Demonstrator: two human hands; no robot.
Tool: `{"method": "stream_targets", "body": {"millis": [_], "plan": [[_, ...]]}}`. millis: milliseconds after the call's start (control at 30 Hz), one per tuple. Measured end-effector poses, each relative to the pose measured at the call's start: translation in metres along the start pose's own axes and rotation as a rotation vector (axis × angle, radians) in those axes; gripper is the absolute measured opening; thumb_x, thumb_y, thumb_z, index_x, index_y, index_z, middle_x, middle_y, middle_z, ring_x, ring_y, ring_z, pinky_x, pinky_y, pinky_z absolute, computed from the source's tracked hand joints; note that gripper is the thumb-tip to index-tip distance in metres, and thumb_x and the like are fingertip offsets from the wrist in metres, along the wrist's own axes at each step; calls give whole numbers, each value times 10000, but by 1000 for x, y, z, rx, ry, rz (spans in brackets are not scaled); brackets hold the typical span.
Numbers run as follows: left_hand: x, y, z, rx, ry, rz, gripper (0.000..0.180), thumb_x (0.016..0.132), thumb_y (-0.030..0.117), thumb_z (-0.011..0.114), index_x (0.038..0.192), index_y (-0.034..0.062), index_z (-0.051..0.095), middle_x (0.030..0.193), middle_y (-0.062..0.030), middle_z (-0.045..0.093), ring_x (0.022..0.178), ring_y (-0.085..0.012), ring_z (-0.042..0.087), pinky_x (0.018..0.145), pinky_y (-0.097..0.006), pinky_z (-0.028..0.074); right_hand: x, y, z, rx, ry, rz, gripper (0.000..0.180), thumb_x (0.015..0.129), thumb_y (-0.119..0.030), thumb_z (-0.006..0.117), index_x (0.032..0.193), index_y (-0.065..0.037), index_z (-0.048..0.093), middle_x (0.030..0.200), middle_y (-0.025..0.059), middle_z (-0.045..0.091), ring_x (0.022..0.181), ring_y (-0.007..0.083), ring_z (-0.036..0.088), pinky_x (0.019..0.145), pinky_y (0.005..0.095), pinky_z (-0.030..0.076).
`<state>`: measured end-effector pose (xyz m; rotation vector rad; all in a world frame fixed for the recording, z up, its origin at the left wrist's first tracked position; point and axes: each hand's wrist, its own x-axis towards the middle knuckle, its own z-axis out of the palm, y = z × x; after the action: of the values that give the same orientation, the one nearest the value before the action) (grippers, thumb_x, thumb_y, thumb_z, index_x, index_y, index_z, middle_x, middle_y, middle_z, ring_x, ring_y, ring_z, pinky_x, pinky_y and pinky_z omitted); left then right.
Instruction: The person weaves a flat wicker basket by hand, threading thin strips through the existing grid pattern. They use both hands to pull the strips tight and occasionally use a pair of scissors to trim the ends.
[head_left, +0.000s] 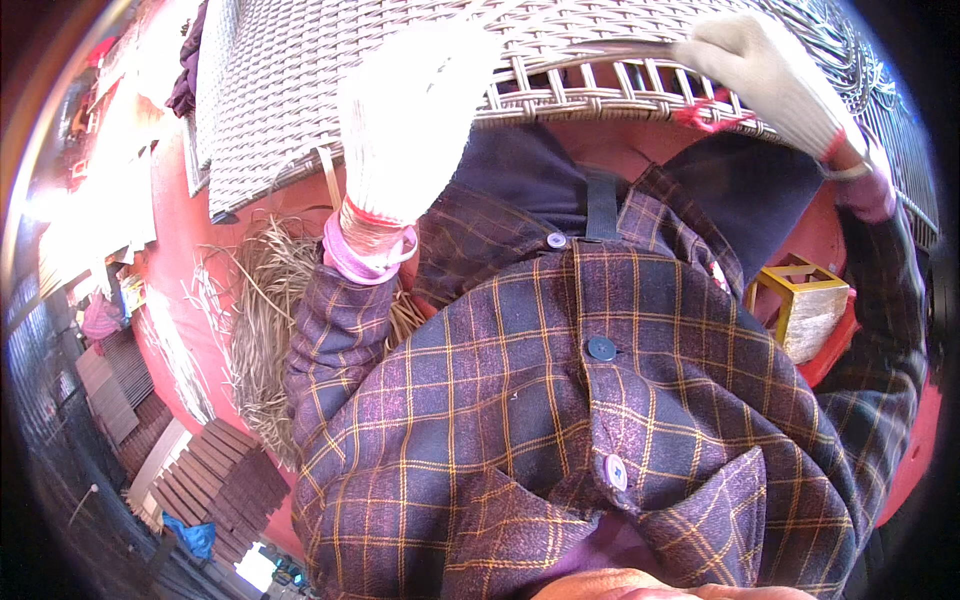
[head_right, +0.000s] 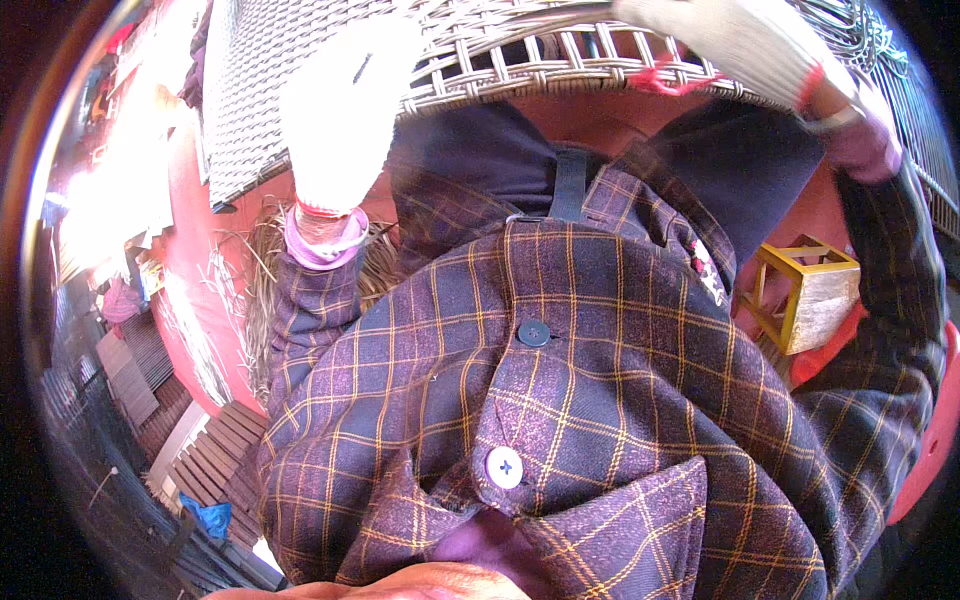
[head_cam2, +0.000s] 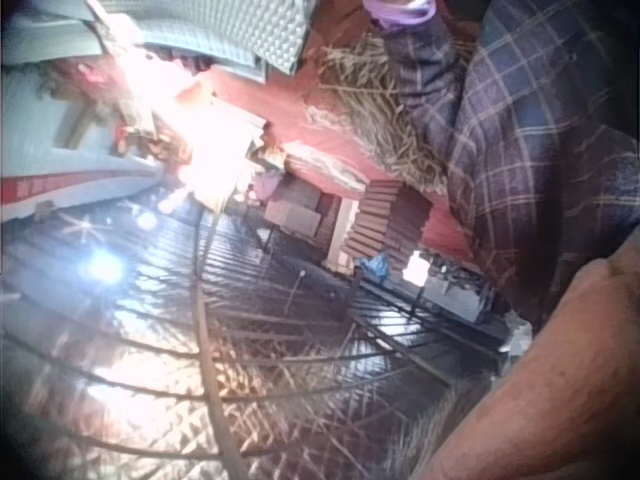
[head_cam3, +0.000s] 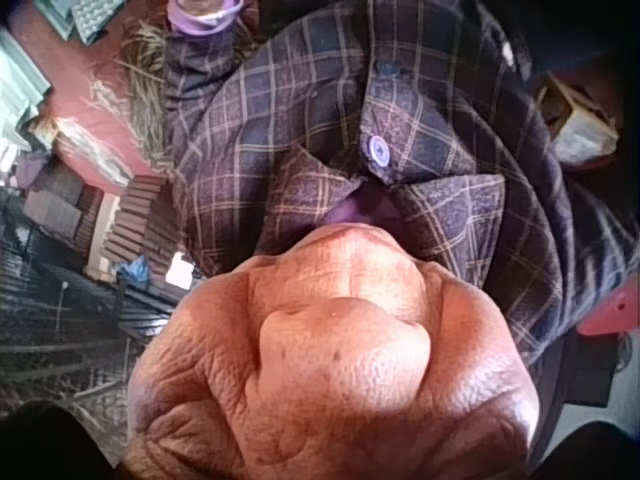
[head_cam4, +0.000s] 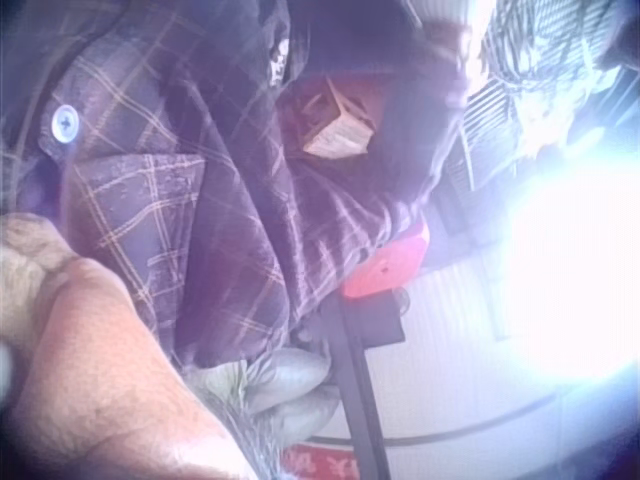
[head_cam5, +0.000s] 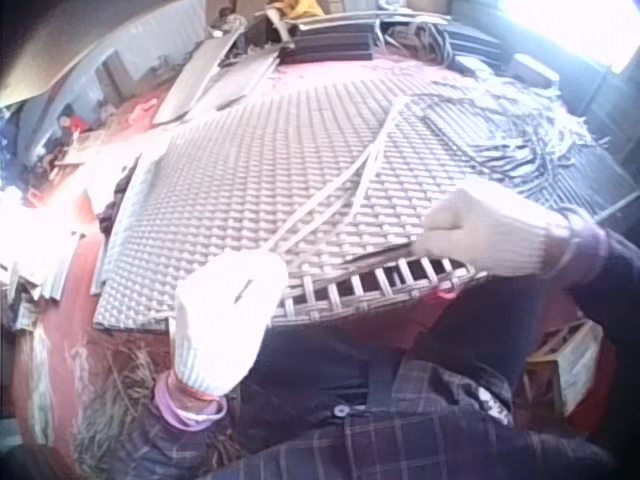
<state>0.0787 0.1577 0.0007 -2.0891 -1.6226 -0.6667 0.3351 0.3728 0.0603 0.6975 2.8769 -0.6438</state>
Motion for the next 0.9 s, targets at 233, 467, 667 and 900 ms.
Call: {"method": "stream_targets", "body": {"millis": [233, 467, 667, 900], "plan": [[15, 3, 20, -211, -190, 149, 383, 970, 125, 677, 1348, 113, 742, 1295, -81, 759, 1167, -277, 711, 1039, -435, 535, -30, -6, 6, 379, 94, 199, 326, 1085, -300, 638, 906, -28, 657, 735, -40, 533, 678, 48, 503, 622, 258, 413], [10, -23, -7, -590, -421, -218, 355, 943, 87, 683, 1285, 107, 776, 1219, -41, 782, 1053, -229, 728, 908, -399, 559, -16, -21, 14, 563, -62, 353, 328, 1007, -353, 705, 918, -39, 683, 683, -30, 551, 504, 25, 458, 464, 221, 330], [17, -23, -9, -195, -271, 258, 312, 890, 97, 741, 1195, 112, 805, 1063, -44, 777, 938, -246, 729, 802, -391, 578, 2, -26, 35, 193, 40, 42, 317, 963, -278, 626, 1126, -25, 726, 820, 171, 696, 830, 302, 728, 820, 438, 564], [18, -15, 9, -54, -163, 336, 267, 908, 133, 767, 1173, 109, 791, 1062, -66, 766, 977, -256, 728, 847, -420, 576, 16, -43, 25, 368, -332, 170, 242, 1015, -199, 584, 1117, 1, 676, 688, 80, 679, 413, 157, 603, 376, 306, 483]]}}
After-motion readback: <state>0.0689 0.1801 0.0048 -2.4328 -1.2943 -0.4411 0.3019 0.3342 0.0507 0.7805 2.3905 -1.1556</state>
